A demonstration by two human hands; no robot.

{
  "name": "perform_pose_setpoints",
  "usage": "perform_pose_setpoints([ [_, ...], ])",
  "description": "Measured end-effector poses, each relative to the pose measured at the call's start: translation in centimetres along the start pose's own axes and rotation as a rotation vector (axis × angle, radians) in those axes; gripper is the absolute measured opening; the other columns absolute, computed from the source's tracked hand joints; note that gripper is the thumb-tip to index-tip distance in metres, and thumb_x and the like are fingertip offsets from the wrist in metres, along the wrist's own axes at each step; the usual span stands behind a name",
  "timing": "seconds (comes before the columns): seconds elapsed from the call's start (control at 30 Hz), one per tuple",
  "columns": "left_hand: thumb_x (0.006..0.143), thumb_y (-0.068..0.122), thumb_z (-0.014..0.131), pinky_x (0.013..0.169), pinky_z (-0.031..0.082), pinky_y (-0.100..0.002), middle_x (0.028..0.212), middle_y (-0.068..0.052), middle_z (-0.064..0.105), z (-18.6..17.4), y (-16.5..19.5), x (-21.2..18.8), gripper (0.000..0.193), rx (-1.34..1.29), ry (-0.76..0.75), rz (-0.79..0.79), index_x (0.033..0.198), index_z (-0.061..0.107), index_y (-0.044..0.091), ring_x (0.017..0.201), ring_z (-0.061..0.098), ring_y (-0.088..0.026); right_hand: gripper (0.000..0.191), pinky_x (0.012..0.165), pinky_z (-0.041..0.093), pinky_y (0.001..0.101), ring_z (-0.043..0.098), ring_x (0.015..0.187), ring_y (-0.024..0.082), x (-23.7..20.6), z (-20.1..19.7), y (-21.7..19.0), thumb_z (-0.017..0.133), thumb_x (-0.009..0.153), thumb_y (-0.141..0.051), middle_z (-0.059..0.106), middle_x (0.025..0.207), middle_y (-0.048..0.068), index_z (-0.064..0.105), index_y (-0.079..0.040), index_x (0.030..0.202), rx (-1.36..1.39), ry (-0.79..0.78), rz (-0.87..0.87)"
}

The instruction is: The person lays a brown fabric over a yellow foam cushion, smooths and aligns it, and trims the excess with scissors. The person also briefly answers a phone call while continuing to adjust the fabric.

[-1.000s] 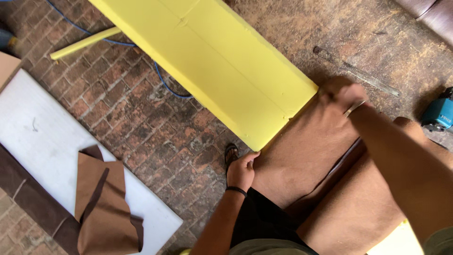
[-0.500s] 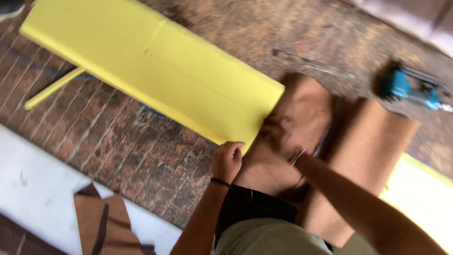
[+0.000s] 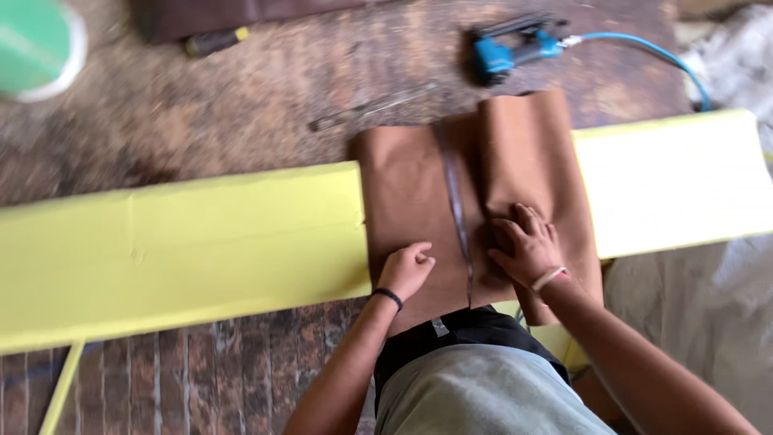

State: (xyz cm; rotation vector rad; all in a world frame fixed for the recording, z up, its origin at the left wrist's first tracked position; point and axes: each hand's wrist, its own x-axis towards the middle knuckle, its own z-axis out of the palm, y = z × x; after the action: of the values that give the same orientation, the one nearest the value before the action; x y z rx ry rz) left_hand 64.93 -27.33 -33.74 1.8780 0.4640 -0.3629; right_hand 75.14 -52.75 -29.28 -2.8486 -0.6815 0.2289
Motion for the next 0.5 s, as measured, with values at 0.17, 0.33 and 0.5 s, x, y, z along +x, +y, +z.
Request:
perform_pose_setpoints([
  [0.17, 0.09, 0.014, 0.066, 0.084, 0.059, -0.038, 0.102, -0.016, 0.076, 4.5, 3.2, 3.3, 0.055, -0.027, -0.144, -0.023, 0.143, 0.054, 0.012, 0.091, 0.075, -0.028, 0.066, 0.112, 0.028, 0.0605, 0.03, 0.149, 0.033, 0.0, 0.7, -3.2, 0.079, 0.075, -0.053, 0.036, 0.158, 0.016, 0.063, -0.025, 0.133, 0.022, -0.098, 0.153],
  [0.33, 0.081, 0.006, 0.067, 0.091, 0.055, -0.042, 0.114, -0.023, 0.072, 6.8, 4.4, 4.2, 0.051, -0.013, 0.031, 0.225, 0.131, 0.065, 0.008, 0.107, 0.069, -0.035, 0.057, 0.11, 0.031, 0.0613, 0.033, 0.146, 0.033, 1.3, 1.0, -4.1, 0.079, 0.076, -0.05, 0.038, 0.155, 0.012, 0.068, -0.024, 0.126, 0.066, -0.168, 0.206],
  [0.5, 0.077, 0.013, 0.068, 0.09, 0.057, -0.041, 0.11, -0.021, 0.076, 7.9, 5.6, 4.5, 0.043, -0.026, 0.062, 0.076, 0.12, 0.07, 0.005, 0.104, 0.072, -0.034, 0.021, 0.109, 0.048, 0.0429, 0.056, 0.133, 0.03, 2.3, 0.5, -1.9, 0.071, 0.082, -0.029, 0.061, 0.143, 0.004, 0.081, -0.021, 0.099, 0.209, -0.063, 0.087],
])
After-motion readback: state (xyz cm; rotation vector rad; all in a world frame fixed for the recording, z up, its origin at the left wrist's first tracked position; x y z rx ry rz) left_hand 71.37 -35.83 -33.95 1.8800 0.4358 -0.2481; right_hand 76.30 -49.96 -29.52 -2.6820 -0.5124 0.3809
